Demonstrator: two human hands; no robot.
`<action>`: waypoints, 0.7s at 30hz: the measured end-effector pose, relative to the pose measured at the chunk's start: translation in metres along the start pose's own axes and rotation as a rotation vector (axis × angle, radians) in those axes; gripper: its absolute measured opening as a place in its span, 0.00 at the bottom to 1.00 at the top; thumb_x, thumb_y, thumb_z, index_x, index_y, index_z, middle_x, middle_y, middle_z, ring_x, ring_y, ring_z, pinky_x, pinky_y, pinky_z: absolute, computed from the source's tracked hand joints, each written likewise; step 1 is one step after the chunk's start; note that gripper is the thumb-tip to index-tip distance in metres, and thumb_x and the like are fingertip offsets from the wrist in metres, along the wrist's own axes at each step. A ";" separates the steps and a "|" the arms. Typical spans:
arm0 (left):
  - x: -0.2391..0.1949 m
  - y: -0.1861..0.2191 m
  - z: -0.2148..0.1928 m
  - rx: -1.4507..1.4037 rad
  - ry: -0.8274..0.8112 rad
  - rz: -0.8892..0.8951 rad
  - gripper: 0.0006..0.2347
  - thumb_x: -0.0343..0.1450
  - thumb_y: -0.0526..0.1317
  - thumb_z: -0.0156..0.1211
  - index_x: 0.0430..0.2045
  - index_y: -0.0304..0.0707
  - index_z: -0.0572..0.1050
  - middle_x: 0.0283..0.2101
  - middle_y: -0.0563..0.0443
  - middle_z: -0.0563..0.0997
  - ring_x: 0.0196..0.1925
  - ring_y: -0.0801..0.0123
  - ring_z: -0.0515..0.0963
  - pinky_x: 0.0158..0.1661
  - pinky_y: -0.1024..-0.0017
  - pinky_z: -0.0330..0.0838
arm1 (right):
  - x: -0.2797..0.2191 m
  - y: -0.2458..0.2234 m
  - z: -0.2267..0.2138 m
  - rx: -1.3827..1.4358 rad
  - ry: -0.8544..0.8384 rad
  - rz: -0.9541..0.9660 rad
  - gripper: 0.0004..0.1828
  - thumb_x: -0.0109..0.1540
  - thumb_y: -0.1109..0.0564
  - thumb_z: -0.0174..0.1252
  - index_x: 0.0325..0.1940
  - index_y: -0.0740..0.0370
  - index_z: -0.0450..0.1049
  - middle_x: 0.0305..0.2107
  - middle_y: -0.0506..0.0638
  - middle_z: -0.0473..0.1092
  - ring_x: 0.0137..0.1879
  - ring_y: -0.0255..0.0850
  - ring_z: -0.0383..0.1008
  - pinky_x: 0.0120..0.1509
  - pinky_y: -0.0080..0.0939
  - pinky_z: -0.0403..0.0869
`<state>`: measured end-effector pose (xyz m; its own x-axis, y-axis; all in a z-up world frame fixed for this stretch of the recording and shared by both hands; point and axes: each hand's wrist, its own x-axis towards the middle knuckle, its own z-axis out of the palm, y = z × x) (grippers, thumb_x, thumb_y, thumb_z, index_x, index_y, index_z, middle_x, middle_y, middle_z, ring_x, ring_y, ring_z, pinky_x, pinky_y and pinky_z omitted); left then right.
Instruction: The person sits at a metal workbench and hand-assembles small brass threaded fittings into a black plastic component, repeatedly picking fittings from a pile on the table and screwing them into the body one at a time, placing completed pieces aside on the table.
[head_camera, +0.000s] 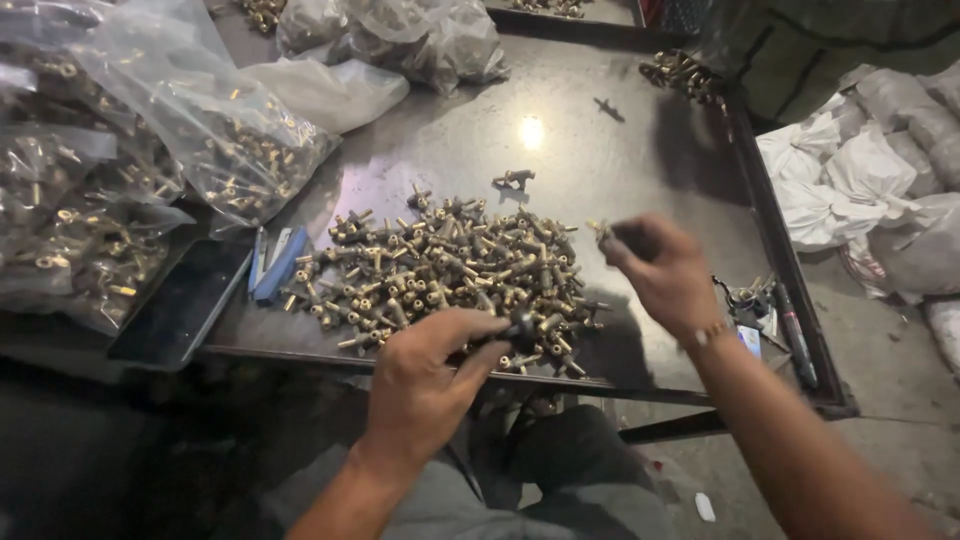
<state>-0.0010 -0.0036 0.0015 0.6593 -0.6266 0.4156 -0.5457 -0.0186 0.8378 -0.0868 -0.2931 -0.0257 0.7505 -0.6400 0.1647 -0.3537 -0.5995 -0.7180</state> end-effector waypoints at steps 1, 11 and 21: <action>0.002 0.002 0.003 -0.039 0.027 0.028 0.08 0.65 0.33 0.71 0.36 0.37 0.82 0.36 0.48 0.86 0.37 0.67 0.88 0.37 0.73 0.80 | -0.019 -0.010 -0.002 0.095 -0.035 0.020 0.10 0.63 0.55 0.63 0.45 0.62 0.77 0.40 0.54 0.80 0.44 0.40 0.81 0.48 0.39 0.81; 0.009 0.029 0.014 -0.147 0.003 0.114 0.08 0.68 0.32 0.69 0.39 0.36 0.83 0.38 0.49 0.87 0.40 0.69 0.88 0.39 0.74 0.81 | -0.107 -0.039 -0.010 0.629 -0.166 -0.096 0.13 0.62 0.61 0.64 0.51 0.67 0.80 0.41 0.52 0.81 0.47 0.35 0.80 0.51 0.34 0.80; -0.002 0.001 0.017 -0.159 -0.143 0.041 0.08 0.66 0.33 0.70 0.38 0.36 0.84 0.35 0.50 0.88 0.35 0.72 0.88 0.35 0.76 0.80 | -0.117 -0.066 -0.026 0.184 -0.095 -0.465 0.14 0.56 0.63 0.68 0.46 0.60 0.82 0.35 0.49 0.81 0.39 0.35 0.83 0.42 0.34 0.80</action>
<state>-0.0116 -0.0161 -0.0043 0.5519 -0.7289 0.4051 -0.4747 0.1248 0.8713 -0.1663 -0.1911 0.0198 0.8556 -0.2741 0.4391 0.1274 -0.7107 -0.6918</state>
